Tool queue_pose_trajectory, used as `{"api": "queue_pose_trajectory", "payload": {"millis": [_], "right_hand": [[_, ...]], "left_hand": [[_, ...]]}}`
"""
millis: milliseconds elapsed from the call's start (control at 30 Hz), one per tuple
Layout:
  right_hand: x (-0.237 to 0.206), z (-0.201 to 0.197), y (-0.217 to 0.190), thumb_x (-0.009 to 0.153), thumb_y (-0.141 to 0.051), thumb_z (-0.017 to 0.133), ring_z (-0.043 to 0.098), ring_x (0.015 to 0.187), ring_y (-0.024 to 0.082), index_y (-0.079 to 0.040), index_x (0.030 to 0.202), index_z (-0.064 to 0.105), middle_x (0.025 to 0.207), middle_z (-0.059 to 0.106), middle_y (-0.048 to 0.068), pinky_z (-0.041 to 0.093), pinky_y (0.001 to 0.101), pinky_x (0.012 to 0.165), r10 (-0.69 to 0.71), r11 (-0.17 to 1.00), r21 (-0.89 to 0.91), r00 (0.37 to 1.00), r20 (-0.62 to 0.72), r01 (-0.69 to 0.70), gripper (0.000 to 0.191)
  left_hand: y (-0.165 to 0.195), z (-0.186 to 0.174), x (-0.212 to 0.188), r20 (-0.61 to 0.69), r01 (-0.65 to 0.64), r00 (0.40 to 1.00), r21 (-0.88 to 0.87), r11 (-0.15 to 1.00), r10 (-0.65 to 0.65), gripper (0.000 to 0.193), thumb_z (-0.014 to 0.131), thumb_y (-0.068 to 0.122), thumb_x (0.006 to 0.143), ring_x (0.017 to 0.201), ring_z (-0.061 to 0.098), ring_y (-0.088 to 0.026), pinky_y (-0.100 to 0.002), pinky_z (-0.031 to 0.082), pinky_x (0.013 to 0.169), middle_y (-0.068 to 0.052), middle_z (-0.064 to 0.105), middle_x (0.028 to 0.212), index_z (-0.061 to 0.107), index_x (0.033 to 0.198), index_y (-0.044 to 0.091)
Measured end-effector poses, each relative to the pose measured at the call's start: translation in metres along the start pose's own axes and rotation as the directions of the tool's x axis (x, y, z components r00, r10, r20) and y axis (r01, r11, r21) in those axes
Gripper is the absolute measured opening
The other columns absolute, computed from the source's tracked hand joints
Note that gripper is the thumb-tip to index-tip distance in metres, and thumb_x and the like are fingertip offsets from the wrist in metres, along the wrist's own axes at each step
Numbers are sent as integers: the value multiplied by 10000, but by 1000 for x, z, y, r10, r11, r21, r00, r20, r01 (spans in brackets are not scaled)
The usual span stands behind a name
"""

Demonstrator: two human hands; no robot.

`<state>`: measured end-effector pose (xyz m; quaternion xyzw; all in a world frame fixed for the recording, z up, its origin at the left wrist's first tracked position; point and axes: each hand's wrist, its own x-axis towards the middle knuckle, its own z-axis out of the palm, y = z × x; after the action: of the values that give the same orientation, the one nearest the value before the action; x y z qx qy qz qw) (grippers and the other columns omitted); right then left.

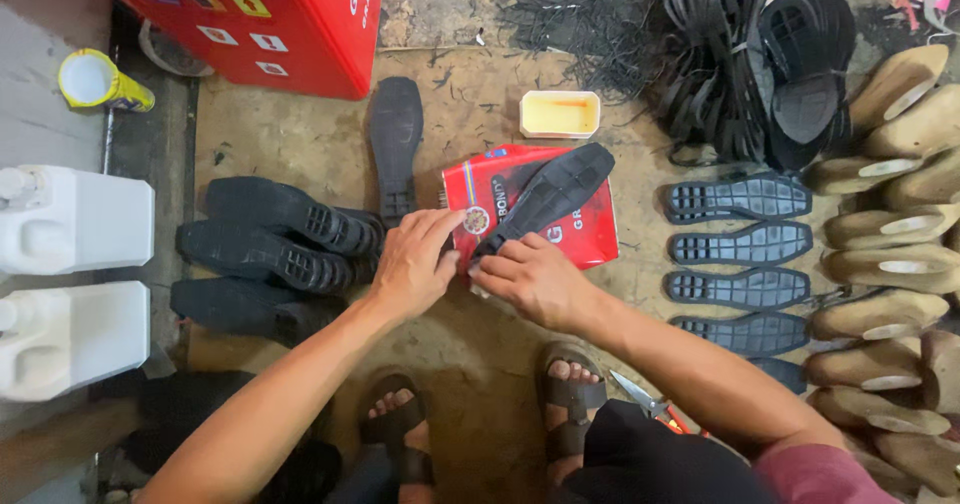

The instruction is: The person sits on the floor of a shoe workshop and applies glue from a red tin onto the underside of rubber shoe soles using a small applicator. They coat the sole surface, set the finished sole aside with completed pairs, and pick up the next sole to repeat the process.

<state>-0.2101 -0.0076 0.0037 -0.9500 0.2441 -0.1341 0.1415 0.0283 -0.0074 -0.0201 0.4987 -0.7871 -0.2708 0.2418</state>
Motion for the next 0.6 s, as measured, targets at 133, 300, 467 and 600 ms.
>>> {"api": "queue_pose_trajectory", "payload": {"millis": [133, 300, 467, 600], "right_hand": [[-19, -24, 14, 795, -179, 642, 595, 995, 194, -89, 1193, 695, 1129, 687, 7, 454, 365, 877, -156, 987, -41, 986, 53, 158, 412], [-28, -28, 13, 729, -127, 686, 617, 1010, 234, -84, 1160, 698, 1103, 702, 41, 458, 396, 854, 106, 992, -63, 990, -97, -112, 433], [-30, -8, 7, 803, -67, 704, 643, 973, 248, -85, 1151, 681, 1072, 691, 44, 503, 402, 860, 104, 994, 53, 961, -256, -93, 350], [-38, -3, 20, 767, -75, 717, 623, 862, 289, -93, 1084, 700, 975, 684, 52, 481, 429, 755, 335, 938, 16, 889, -311, -347, 318]], "left_hand": [[7, 1, 2, -10, -9, 1000, 10, 1000, 9, 685, 814, 167, 743, 1229, 541, -350, -483, 440, 964, -120, 593, 1306, 558, 1370, 69], [6, 0, 5, 10, 26, 1000, 13, 1000, -26, 705, 823, 186, 724, 1244, 535, -344, -478, 446, 974, -114, 588, 1325, 562, 1372, 87], [5, 2, 7, 38, 72, 997, 14, 997, -72, 719, 834, 186, 722, 1235, 532, -361, -489, 447, 979, -125, 573, 1338, 553, 1375, 82], [6, 3, 8, 84, 123, 989, 15, 992, -124, 753, 844, 186, 700, 1219, 539, -370, -488, 460, 970, -132, 563, 1332, 542, 1385, 103]]}}
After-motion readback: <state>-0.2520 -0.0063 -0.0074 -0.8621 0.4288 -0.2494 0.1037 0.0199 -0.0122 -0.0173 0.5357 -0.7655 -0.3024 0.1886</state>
